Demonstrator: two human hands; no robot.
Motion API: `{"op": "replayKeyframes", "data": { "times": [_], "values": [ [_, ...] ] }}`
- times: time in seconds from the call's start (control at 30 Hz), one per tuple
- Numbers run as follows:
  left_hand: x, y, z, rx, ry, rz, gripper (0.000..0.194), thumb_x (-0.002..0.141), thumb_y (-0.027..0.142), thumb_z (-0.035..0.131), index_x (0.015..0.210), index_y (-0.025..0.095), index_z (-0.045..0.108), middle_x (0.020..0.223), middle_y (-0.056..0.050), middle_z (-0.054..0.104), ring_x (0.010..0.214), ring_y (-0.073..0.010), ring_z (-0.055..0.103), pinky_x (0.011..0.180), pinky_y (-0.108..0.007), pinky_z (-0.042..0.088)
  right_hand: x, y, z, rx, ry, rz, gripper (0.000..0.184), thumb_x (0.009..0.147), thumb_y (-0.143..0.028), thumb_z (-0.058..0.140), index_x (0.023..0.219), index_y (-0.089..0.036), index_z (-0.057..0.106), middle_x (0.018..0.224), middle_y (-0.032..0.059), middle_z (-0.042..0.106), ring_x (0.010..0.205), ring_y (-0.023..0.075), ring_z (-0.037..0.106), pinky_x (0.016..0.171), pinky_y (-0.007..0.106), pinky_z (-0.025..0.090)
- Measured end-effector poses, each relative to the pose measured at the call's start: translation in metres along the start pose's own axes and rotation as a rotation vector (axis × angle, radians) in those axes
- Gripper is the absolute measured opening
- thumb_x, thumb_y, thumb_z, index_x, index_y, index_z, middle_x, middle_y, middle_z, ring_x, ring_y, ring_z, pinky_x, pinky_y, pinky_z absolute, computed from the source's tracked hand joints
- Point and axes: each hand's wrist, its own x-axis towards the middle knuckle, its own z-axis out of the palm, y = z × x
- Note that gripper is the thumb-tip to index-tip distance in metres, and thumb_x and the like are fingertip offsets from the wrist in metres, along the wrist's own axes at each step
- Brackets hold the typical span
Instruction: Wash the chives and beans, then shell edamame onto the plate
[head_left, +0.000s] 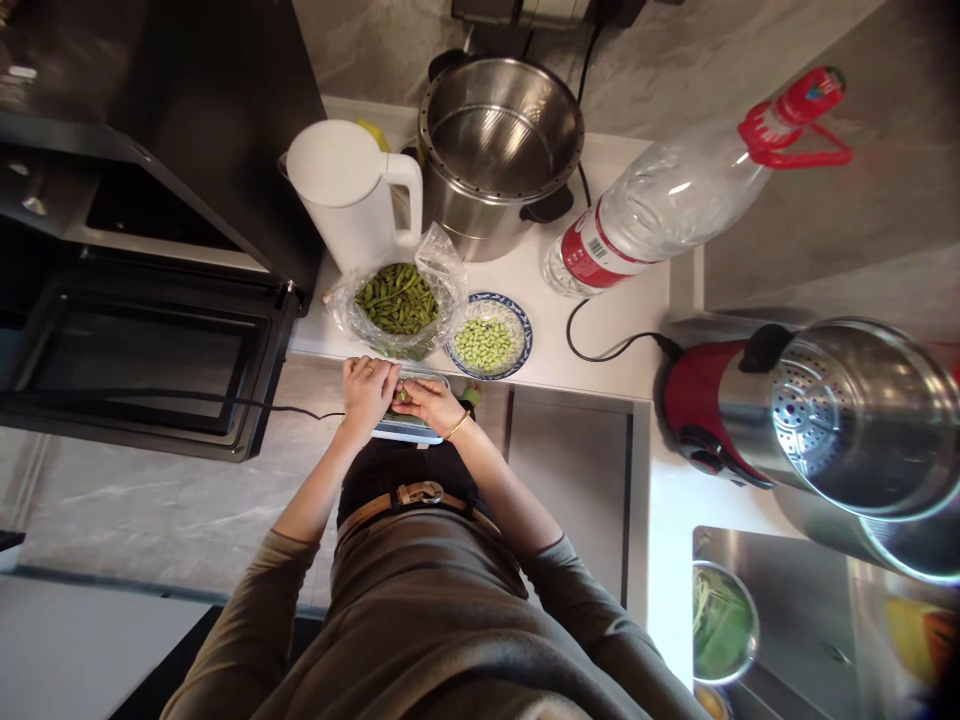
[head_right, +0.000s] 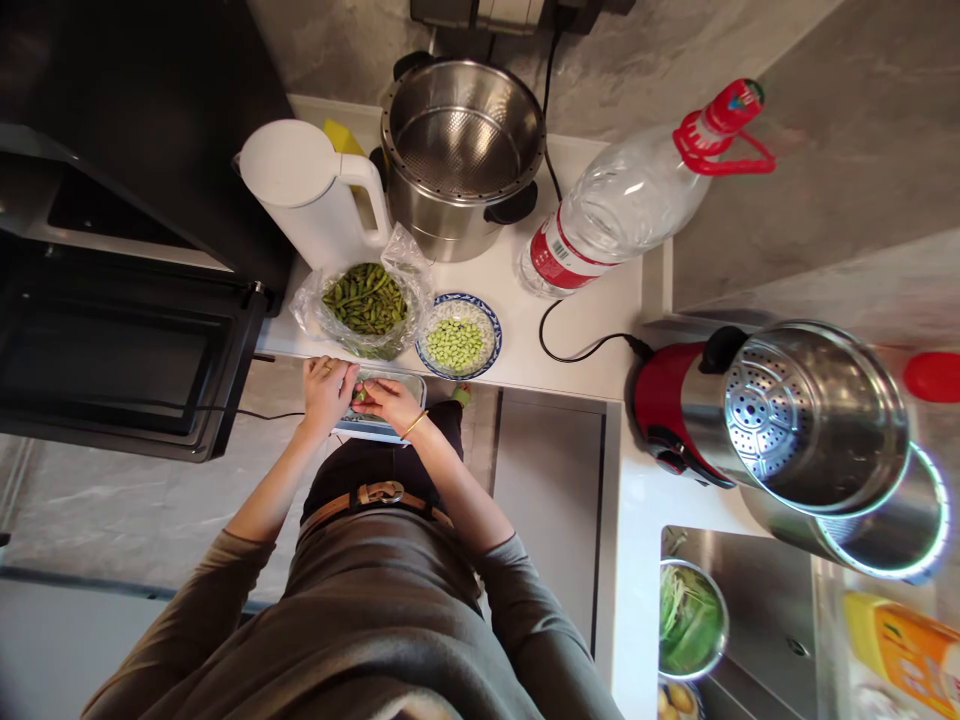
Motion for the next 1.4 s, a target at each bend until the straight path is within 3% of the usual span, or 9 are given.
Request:
{"op": "replayKeyframes", "data": {
  "times": [0.17,0.3,0.43,0.63,0.87,1.07,1.4],
  "values": [
    [0.005,0.008,-0.006,-0.147,-0.011,-0.085,0.032,0.094,0.035,0.04,0.072,0.021,0.059,0.069,-0.004,0.063,0.073,-0.0191,0.055,0.079,-0.036,0.037,-0.004,-0.011,0.001,-0.004,-0.038,0.005,0.024,0.067,-0.035,0.08,0.075,-0.016,0.068,0.077,0.0011,0.069,0.064,0.0109,0.065,0.059,0.023,0.057],
    [0.008,0.015,-0.01,-0.439,-0.089,-0.249,0.031,0.094,0.039,0.041,0.081,0.02,0.06,0.076,-0.002,0.065,0.075,-0.016,0.059,0.075,-0.03,0.044,-0.004,-0.015,-0.003,0.033,0.018,-0.025,0.031,0.059,-0.035,0.084,0.078,-0.017,0.069,0.077,-0.0003,0.07,0.059,0.0085,0.064,0.05,0.017,0.051],
    [0.008,0.015,-0.008,-0.728,-0.14,-0.414,0.03,0.092,0.041,0.04,0.084,0.02,0.059,0.073,0.0,0.061,0.072,-0.0132,0.059,0.069,-0.025,0.046,-0.002,-0.016,-0.008,0.056,0.061,-0.01,0.033,0.052,-0.029,0.088,0.077,-0.017,0.068,0.063,-0.0033,0.069,0.059,0.0099,0.065,0.06,0.02,0.055],
    [0.007,0.01,-0.001,-0.846,-0.267,-0.49,0.014,0.086,0.032,0.048,0.085,0.02,0.055,0.076,0.001,0.058,0.066,-0.0115,0.053,0.061,-0.023,0.044,0.0,-0.018,-0.008,0.061,0.093,-0.021,0.027,0.06,-0.025,0.084,0.081,-0.018,0.069,0.065,-0.0022,0.071,0.063,0.0108,0.068,0.063,0.022,0.056],
    [0.003,0.008,0.0,-0.692,-0.339,-0.384,0.028,0.089,0.041,0.047,0.071,0.02,0.048,0.061,0.004,0.045,0.058,-0.0103,0.043,0.057,-0.023,0.035,0.003,-0.016,-0.009,0.02,0.139,-0.088,0.028,0.051,-0.029,0.087,0.07,-0.017,0.071,0.064,-0.0016,0.07,0.058,0.0089,0.065,0.061,0.019,0.055],
    [0.0,0.008,0.008,-0.669,-0.248,-0.427,0.029,0.091,0.043,0.042,0.074,0.02,0.048,0.063,0.004,0.048,0.059,-0.0108,0.045,0.058,-0.022,0.036,0.002,-0.009,-0.007,-0.077,0.178,-0.2,0.034,0.05,-0.031,0.087,0.08,-0.019,0.074,0.068,-0.0014,0.072,0.062,0.0108,0.066,0.07,0.027,0.058],
    [-0.003,0.012,0.007,-0.42,-0.234,-0.133,0.02,0.094,0.033,0.039,0.083,0.021,0.052,0.076,-0.002,0.059,0.074,-0.0156,0.056,0.07,-0.027,0.043,0.007,-0.008,-0.007,0.01,0.238,-0.143,0.021,0.06,-0.032,0.083,0.066,-0.016,0.071,0.061,0.0006,0.069,0.056,0.0106,0.064,0.064,0.025,0.058]
  ]
}}
